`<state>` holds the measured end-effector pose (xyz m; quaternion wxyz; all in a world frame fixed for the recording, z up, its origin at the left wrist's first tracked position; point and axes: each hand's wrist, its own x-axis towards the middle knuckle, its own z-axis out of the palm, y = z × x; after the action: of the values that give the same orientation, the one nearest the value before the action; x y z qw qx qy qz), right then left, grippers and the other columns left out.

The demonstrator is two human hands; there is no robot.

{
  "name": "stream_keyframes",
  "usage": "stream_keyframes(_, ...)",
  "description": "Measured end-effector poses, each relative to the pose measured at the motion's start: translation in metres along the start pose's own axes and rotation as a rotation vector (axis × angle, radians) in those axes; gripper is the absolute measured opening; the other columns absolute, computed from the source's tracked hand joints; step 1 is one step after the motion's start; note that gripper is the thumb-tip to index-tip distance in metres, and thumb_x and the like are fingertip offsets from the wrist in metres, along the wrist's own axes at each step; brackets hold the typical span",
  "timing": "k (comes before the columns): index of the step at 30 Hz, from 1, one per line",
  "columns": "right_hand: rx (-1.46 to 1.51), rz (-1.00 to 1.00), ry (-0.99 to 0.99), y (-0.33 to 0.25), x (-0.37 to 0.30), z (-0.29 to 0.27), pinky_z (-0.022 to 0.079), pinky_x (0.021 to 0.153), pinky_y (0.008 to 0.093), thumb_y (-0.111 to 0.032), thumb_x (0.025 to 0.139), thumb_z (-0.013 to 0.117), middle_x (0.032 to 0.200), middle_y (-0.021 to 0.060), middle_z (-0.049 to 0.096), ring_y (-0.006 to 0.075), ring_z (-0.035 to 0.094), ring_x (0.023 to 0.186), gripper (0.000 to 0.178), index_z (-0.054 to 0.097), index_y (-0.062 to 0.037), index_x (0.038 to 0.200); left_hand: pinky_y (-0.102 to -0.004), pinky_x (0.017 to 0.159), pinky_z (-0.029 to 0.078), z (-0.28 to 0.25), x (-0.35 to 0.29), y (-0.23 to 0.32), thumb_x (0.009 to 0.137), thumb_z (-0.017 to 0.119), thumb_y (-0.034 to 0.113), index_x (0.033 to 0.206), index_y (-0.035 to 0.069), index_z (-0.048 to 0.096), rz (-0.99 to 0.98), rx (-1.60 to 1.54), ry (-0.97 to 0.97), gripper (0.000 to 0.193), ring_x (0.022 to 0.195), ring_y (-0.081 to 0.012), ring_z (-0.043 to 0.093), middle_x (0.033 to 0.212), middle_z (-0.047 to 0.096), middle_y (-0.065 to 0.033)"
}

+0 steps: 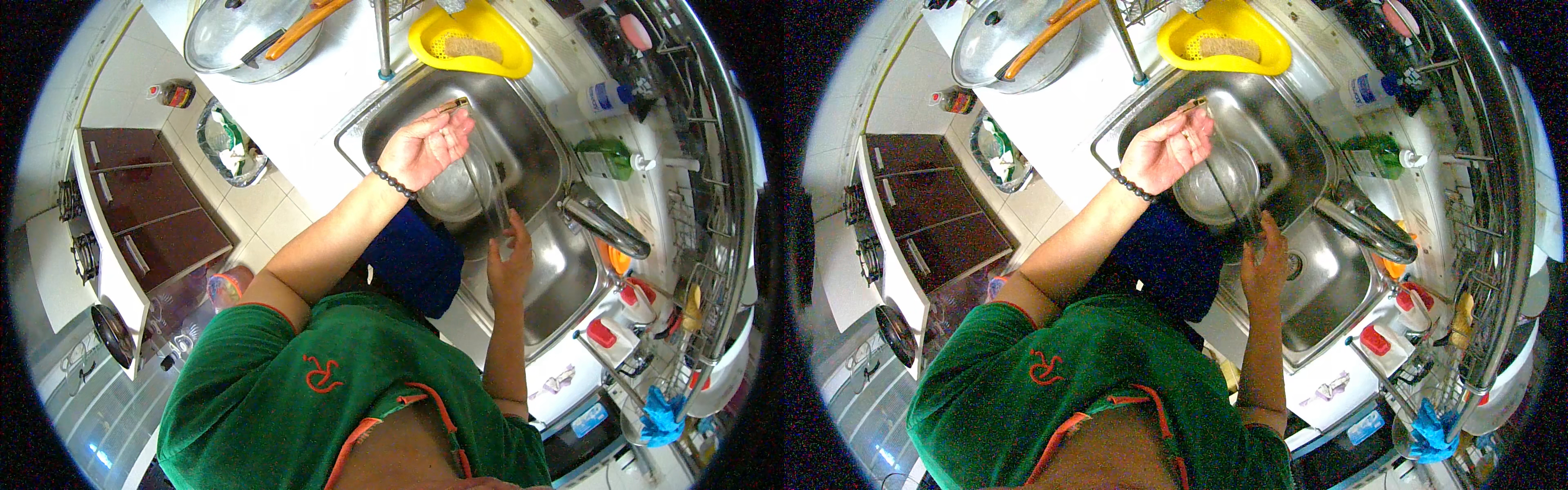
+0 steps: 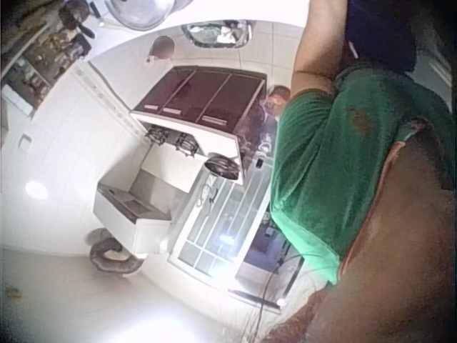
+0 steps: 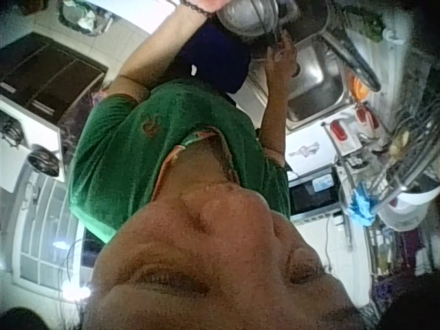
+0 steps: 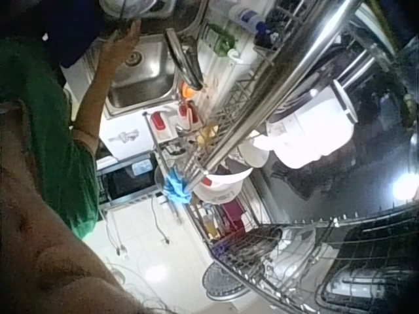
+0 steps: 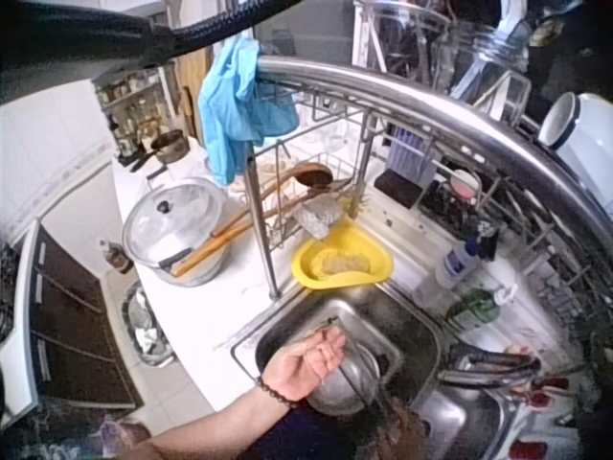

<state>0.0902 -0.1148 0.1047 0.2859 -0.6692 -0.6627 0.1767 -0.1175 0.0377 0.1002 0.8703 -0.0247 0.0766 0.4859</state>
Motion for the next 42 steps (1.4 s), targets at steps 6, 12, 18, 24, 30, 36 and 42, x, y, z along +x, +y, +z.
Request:
stream_keyframes(6, 0.140, 0.066, -0.030, -0.007, 0.001, -0.002, 0.043, 0.072, 0.0297, 0.004, 0.068, 0.065, 0.125, 0.0059, 0.052, 0.0190, 0.055, 0.086, 0.061, 0.044, -0.0097, 0.124, -0.0310, 0.084, 0.044, -0.007, 0.008, -0.003, 0.084, 0.057, 0.008, 0.112, 0.005, 0.054, 0.020, -0.029, -0.216, 0.028, 0.095, -0.0184, 0.056, 0.103, 0.061, -0.0076)
stream_keyframes(12, 0.132, 0.059, -0.026, -0.002, 0.001, -0.003, 0.043, 0.071, 0.0291, 0.004, 0.068, 0.066, 0.125, 0.0059, 0.052, 0.0188, 0.054, 0.084, 0.061, 0.044, -0.0093, 0.123, -0.0309, 0.082, 0.045, 0.002, 0.005, -0.006, 0.086, 0.055, 0.009, 0.110, 0.004, 0.054, 0.053, 0.074, -0.048, 0.024, 0.088, -0.0178, 0.057, 0.098, 0.062, -0.0067)
stream_keyframes(18, 0.086, 0.015, -0.014, 0.002, -0.001, -0.004, 0.043, 0.072, 0.0299, 0.005, 0.067, 0.065, 0.125, 0.0065, 0.052, 0.0196, 0.054, 0.084, 0.062, 0.043, -0.0092, 0.124, -0.0314, 0.083, 0.044, 0.004, 0.006, -0.004, 0.086, 0.054, 0.008, 0.110, 0.003, 0.053, 0.052, 0.075, -0.140, 0.024, 0.087, -0.0187, 0.058, 0.095, 0.061, -0.0078)
stream_keyframes(24, -0.039, -0.056, 0.008, 0.004, 0.000, -0.009, 0.044, 0.075, 0.0322, 0.006, 0.068, 0.063, 0.125, 0.0083, 0.052, 0.0226, 0.054, 0.084, 0.062, 0.043, -0.0087, 0.125, -0.0294, 0.074, 0.049, 0.013, 0.006, -0.002, 0.085, 0.054, 0.003, 0.104, 0.001, 0.053, 0.140, 0.357, 0.081, 0.020, 0.078, -0.0153, 0.059, 0.088, 0.060, -0.0055)
stream_keyframes(30, -0.096, -0.152, 0.032, 0.009, -0.001, -0.009, 0.045, 0.079, 0.0347, 0.007, 0.069, 0.060, 0.125, 0.0100, 0.051, 0.0261, 0.054, 0.084, 0.060, 0.043, -0.0080, 0.125, -0.0282, 0.072, 0.050, 0.014, 0.005, 0.002, 0.083, 0.053, 0.000, 0.093, 0.002, 0.053, 0.082, 0.471, 0.173, 0.011, 0.074, -0.0135, 0.058, 0.082, 0.058, -0.0035)
stream_keyframes(36, -0.111, -0.125, 0.014, 0.010, -0.004, -0.011, 0.045, 0.078, 0.0351, 0.007, 0.068, 0.060, 0.127, 0.0106, 0.050, 0.0267, 0.054, 0.085, 0.059, 0.043, -0.0070, 0.123, -0.0279, 0.074, 0.049, 0.018, 0.002, 0.000, 0.082, 0.053, 0.000, 0.090, 0.001, 0.053, 0.095, 0.455, 0.112, 0.009, 0.072, -0.0131, 0.056, 0.080, 0.055, -0.0032)
stream_keyframes(42, -0.126, -0.142, 0.021, 0.009, -0.003, -0.012, 0.045, 0.079, 0.0354, 0.007, 0.068, 0.059, 0.127, 0.0108, 0.050, 0.0271, 0.054, 0.087, 0.058, 0.042, -0.0066, 0.122, -0.0279, 0.074, 0.049, 0.028, 0.001, 0.000, 0.079, 0.052, -0.004, 0.090, 0.001, 0.054, 0.086, 0.474, 0.259, 0.012, 0.072, -0.0137, 0.056, 0.081, 0.056, -0.0035)
